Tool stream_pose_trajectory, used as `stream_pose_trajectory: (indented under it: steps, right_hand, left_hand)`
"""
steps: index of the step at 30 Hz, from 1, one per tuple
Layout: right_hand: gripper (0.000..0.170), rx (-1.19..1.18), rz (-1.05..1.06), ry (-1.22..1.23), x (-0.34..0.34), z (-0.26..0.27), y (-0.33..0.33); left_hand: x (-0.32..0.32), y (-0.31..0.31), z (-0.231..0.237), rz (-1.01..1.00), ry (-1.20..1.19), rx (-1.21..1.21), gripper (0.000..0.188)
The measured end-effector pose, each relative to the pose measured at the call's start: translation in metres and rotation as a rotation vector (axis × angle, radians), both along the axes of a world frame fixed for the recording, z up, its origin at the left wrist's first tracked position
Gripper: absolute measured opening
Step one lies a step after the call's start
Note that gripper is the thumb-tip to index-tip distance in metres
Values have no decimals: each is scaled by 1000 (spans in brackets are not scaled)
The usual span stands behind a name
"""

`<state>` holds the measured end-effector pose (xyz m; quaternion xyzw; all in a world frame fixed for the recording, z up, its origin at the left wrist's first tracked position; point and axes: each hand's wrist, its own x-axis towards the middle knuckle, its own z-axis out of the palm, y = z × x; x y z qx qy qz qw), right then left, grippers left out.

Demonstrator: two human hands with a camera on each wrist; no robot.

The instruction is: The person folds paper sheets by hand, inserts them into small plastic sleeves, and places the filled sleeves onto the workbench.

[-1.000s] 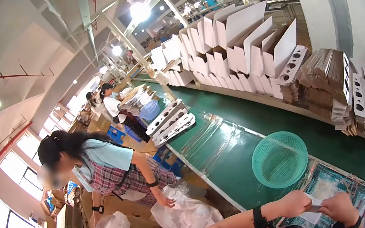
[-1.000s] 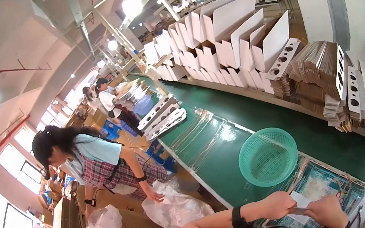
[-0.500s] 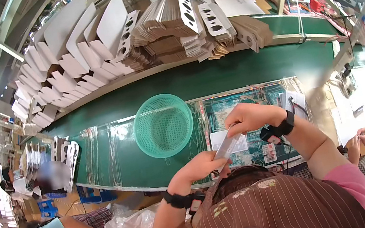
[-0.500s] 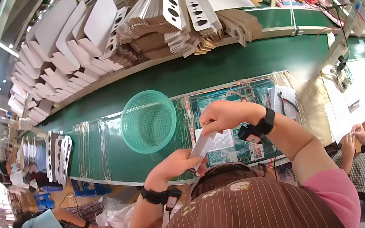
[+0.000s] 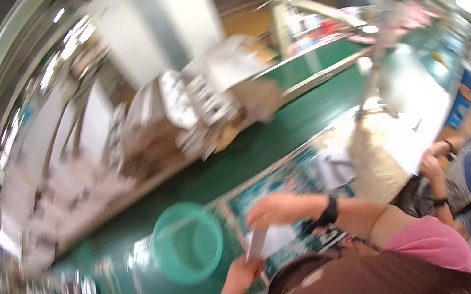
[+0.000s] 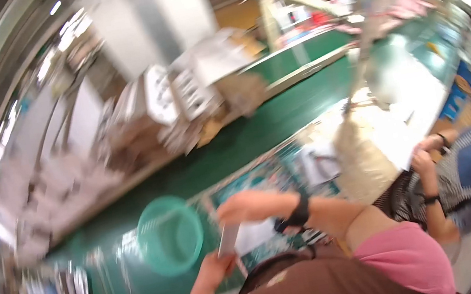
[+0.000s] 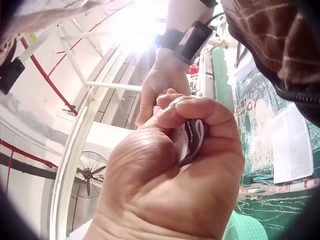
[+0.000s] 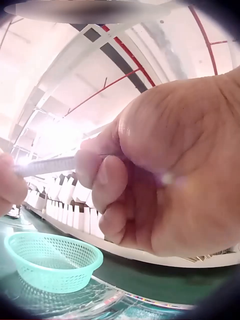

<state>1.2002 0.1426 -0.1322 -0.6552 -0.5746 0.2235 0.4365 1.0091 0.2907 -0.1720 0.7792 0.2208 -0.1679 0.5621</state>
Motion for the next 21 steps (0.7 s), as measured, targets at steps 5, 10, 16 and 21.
stream_pose_trajectory:
  steps: [5, 10, 16, 21]
  right_hand:
    - [15, -226, 105, -731, -57, -6, -6]
    - [18, -310, -87, -638, -89, 11, -51]
    - [20, -348, -368, -564, -155, 42, -116]
    - [20, -336, -671, -233, -224, 37, -155]
  left_hand:
    - [4, 18, -48, -791, -437, 851, 10]
    - [12, 0, -31, -904, -555, 430, 20]
    - [14, -26, 31, -1003, -618, 314, 28]
    - [-3, -63, 53, -987, -686, 75, 26]
